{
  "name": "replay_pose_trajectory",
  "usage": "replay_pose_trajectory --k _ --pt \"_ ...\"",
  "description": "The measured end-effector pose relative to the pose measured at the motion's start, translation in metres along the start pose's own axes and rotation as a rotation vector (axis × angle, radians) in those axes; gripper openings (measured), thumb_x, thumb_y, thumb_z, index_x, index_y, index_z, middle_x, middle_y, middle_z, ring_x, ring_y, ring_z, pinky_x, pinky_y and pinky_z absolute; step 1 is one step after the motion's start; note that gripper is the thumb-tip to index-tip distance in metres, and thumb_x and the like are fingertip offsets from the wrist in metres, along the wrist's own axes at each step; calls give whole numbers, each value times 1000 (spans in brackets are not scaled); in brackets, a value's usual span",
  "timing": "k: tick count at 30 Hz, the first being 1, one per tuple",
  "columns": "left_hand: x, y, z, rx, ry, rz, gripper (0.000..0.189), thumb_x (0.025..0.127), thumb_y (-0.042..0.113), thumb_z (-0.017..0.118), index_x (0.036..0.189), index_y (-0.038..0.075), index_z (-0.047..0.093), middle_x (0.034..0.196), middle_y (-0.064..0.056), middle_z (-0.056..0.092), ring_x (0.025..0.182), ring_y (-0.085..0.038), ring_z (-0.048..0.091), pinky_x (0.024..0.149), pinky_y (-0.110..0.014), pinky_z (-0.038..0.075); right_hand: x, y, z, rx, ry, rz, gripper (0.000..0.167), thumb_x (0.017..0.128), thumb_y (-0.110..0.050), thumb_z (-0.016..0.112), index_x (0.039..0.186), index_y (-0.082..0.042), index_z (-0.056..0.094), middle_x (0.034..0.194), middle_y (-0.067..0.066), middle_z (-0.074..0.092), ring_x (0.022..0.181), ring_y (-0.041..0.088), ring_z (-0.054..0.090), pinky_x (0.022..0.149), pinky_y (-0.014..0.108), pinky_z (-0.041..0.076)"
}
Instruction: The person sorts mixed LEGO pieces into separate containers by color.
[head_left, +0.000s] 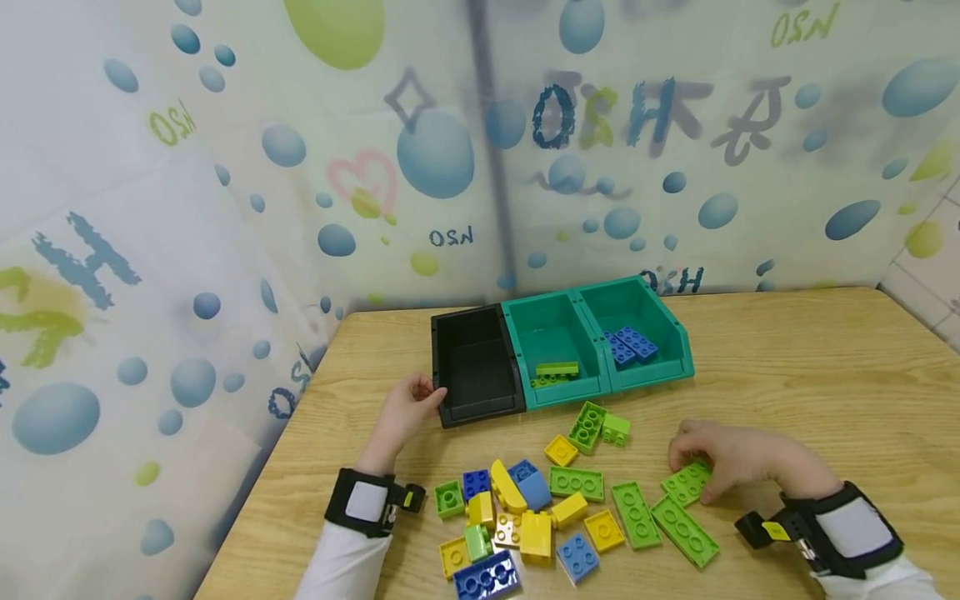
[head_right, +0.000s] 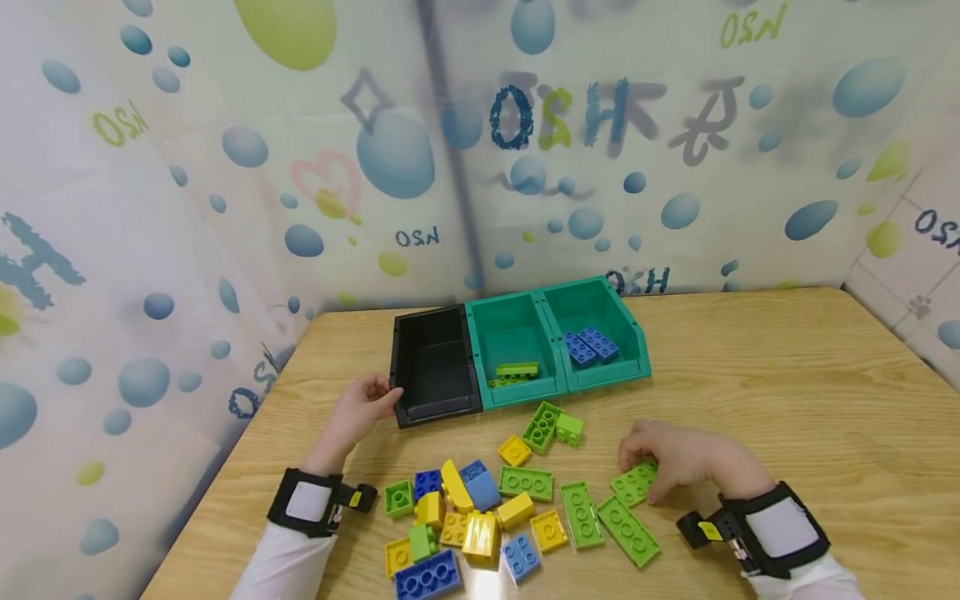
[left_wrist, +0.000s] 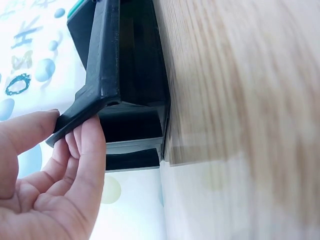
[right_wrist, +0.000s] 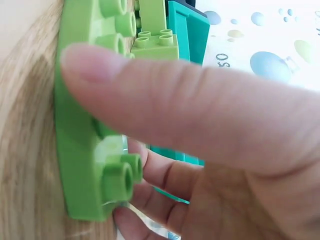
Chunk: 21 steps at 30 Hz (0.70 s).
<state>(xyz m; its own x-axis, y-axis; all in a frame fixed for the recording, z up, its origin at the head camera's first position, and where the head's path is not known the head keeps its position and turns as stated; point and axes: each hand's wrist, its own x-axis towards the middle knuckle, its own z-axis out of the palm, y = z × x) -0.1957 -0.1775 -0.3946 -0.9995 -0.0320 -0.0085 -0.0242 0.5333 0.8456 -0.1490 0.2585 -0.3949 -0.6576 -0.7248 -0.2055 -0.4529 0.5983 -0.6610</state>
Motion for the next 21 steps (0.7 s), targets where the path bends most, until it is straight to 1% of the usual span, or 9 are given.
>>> replay_pose_trajectory --k 3,5,8,12,14,18,21 --pt "0 0 0 1 1 1 15 91 12 62 88 1 52 80 -7 52 76 -17 60 71 -32 58 1 2 1 18 24 36 33 65 -13 79 90 -17 58 93 -4 46 83 5 41 71 22 40" --pt "0 0 0 1 0 -1 15 91 12 62 88 1 52 80 -7 52 75 -17 60 71 -32 58 1 3 1 32 45 57 32 68 -12 78 92 -14 57 93 -3 49 83 5 42 70 22 41" --pt "0 0 0 1 0 -1 15 91 12 62 87 1 52 80 -7 52 75 -16 59 71 -33 58 4 4 1 29 84 44 29 74 -14 76 97 -10 58 96 -2 56 85 4 48 73 23 47" --pt "0 -1 0 0 2 5 15 91 12 62 87 1 52 80 -7 53 75 -16 59 71 -33 58 7 2 0 -6 136 -8 28 79 -19 73 102 -7 62 100 -2 62 91 5 56 79 27 52" --pt "0 -1 0 -5 4 7 15 91 12 63 87 1 52 80 -7 53 75 -17 60 71 -33 58 8 0 -1 -31 168 -18 28 80 -20 73 102 -7 63 100 -2 63 90 4 56 78 27 52" --pt "-1 1 -1 -11 1 13 15 91 12 63 87 1 52 80 -7 53 76 -18 60 72 -34 58 8 0 -1 -84 244 -28 28 78 -19 74 103 -8 66 99 -2 61 86 2 51 71 24 49" --pt "-1 1 -1 -13 -3 11 15 91 12 62 87 1 52 80 -7 52 76 -18 60 72 -34 58 8 2 0 -106 282 -24 28 78 -20 74 104 -11 67 101 0 61 88 2 50 72 23 48"
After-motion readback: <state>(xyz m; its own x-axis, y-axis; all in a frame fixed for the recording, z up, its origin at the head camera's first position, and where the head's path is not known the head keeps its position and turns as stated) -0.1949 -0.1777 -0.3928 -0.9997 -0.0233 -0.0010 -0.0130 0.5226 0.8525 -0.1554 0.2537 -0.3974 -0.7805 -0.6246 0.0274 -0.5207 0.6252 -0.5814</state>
